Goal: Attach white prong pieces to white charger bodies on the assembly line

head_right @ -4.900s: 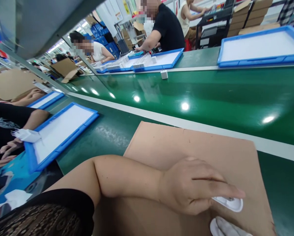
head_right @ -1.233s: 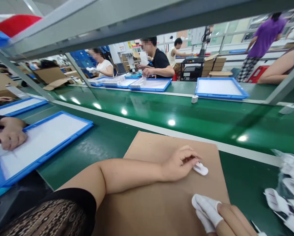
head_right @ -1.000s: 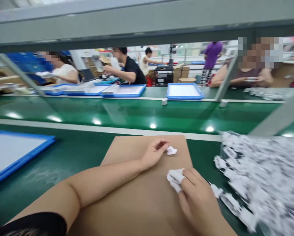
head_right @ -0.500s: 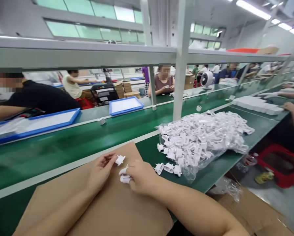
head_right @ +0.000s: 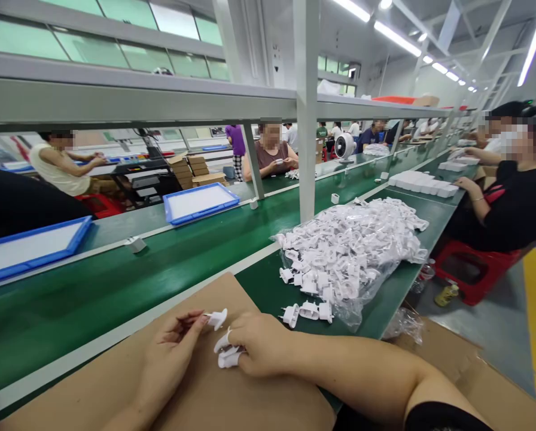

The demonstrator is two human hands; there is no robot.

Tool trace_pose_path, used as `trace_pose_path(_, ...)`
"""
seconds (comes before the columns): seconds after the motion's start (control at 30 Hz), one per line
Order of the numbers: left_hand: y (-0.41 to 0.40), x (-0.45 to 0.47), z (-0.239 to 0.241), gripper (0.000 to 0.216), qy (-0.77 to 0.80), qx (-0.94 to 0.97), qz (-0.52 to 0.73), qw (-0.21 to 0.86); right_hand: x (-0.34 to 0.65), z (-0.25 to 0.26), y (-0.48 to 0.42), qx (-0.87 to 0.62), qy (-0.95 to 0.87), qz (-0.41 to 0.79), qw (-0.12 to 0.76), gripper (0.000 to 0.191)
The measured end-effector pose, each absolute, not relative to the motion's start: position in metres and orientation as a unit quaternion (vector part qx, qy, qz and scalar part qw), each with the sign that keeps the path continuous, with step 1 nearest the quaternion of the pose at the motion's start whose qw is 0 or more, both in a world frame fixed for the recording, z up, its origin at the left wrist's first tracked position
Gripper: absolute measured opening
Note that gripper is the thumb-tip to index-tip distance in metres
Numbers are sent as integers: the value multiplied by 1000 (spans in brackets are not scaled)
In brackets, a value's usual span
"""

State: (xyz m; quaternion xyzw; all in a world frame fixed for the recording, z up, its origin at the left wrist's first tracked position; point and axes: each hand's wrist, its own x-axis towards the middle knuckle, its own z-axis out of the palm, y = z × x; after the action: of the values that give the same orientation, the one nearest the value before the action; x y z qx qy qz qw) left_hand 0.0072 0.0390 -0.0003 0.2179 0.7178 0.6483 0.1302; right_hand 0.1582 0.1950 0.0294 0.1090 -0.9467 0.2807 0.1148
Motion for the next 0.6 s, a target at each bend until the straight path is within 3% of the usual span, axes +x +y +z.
trace_pose_path(0.33,37,11,5,42,717,244,644,112,159,26,195,117,-924,341,127,40)
trace_pose_path(0.6,28,13,5,36,756,306,578,28,159,28,194,109,-927,333,136,32)
